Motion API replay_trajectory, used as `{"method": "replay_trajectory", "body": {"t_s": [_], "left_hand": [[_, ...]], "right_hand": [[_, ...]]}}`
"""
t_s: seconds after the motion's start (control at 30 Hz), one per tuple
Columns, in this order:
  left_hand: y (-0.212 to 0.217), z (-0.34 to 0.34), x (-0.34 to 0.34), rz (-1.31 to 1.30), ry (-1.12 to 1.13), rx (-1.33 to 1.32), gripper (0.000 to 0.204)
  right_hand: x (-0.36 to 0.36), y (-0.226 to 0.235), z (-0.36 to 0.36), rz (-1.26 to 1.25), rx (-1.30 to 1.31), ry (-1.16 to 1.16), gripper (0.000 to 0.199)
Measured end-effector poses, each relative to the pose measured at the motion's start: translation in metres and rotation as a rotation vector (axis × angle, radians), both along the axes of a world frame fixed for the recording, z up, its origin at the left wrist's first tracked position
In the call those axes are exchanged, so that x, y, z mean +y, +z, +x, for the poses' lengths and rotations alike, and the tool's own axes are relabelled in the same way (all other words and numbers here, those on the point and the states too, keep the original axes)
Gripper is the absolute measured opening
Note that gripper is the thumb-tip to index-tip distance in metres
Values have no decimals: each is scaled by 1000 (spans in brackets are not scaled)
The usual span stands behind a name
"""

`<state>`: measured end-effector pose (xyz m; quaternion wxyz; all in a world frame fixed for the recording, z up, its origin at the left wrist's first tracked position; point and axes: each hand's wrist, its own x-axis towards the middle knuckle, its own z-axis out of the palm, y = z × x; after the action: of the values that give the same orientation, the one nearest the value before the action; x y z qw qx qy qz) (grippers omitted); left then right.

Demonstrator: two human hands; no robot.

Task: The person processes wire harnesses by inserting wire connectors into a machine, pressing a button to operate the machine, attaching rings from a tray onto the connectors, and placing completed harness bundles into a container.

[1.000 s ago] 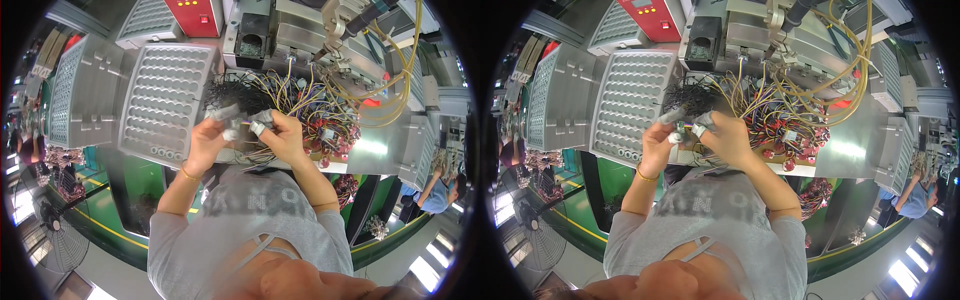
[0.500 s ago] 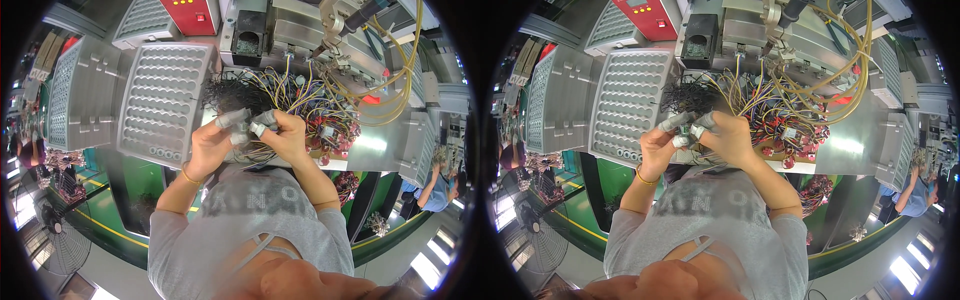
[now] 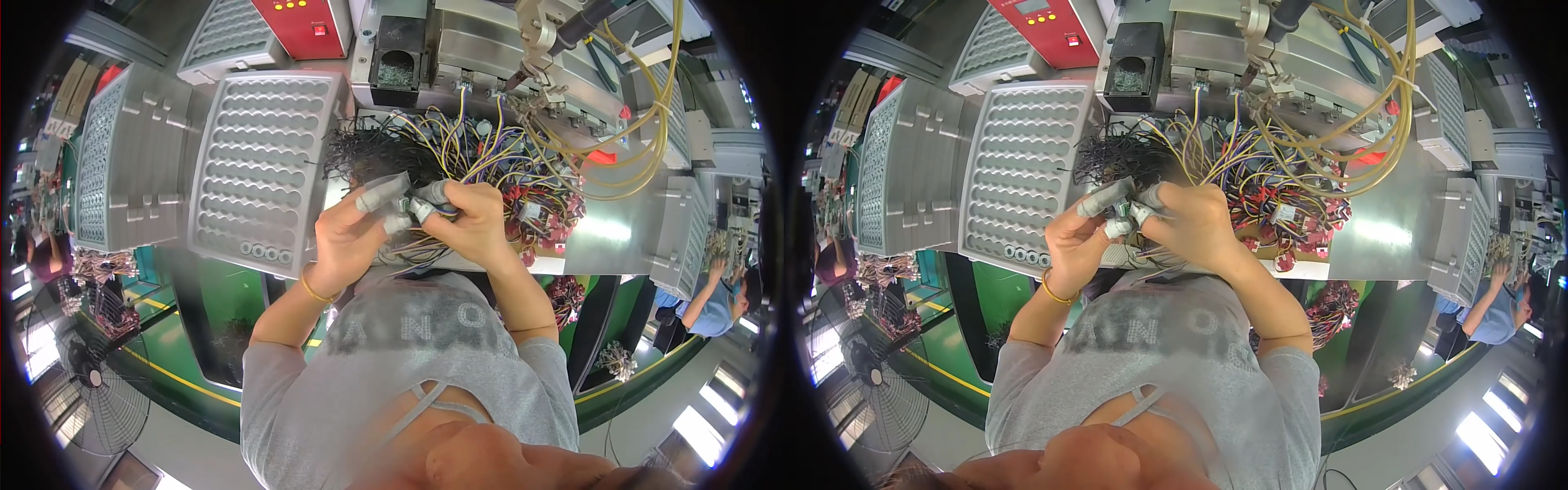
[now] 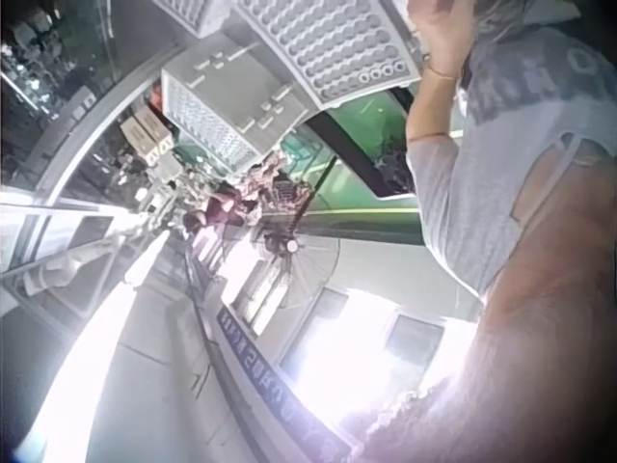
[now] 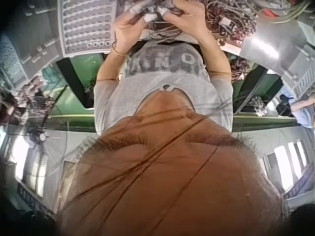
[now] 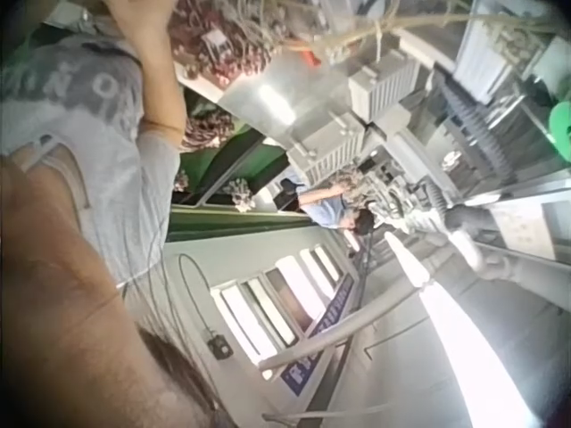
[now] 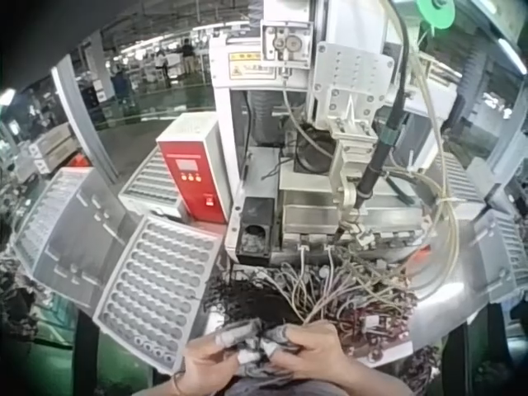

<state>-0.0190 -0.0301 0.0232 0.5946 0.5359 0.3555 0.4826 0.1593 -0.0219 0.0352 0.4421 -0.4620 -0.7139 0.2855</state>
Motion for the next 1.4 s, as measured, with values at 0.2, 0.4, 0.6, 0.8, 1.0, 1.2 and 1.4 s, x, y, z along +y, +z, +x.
{"method": "replay_trajectory", "body": {"t_s": [0.2, 0.4, 0.6, 0.8, 1.0, 1.2, 1.4], "left_hand": [[-1, 8, 8, -118, -71, -98, 32], [-2, 30, 20, -360, -44, -205, 19], [5, 61, 30, -346, -388, -261, 32], [-20, 87, 33, -405, -456, -237, 38], [-54, 96, 43, 428, -254, 457, 37], [-59, 86, 52, 112, -340, 230, 33], [-26, 36, 40, -332, -283, -66, 27]], "right_hand": [[-4, 10, -2, -188, -31, 49, 9], [-12, 8, 3, -457, 352, -84, 12], [-13, 24, 34, -577, 562, -6, 22], [-15, -1, 62, -636, 695, -149, 19], [20, -67, 144, -118, 718, -705, 7], [54, -73, 130, -55, 1008, -754, 11], [53, -79, 137, -163, 916, -716, 18]]}}
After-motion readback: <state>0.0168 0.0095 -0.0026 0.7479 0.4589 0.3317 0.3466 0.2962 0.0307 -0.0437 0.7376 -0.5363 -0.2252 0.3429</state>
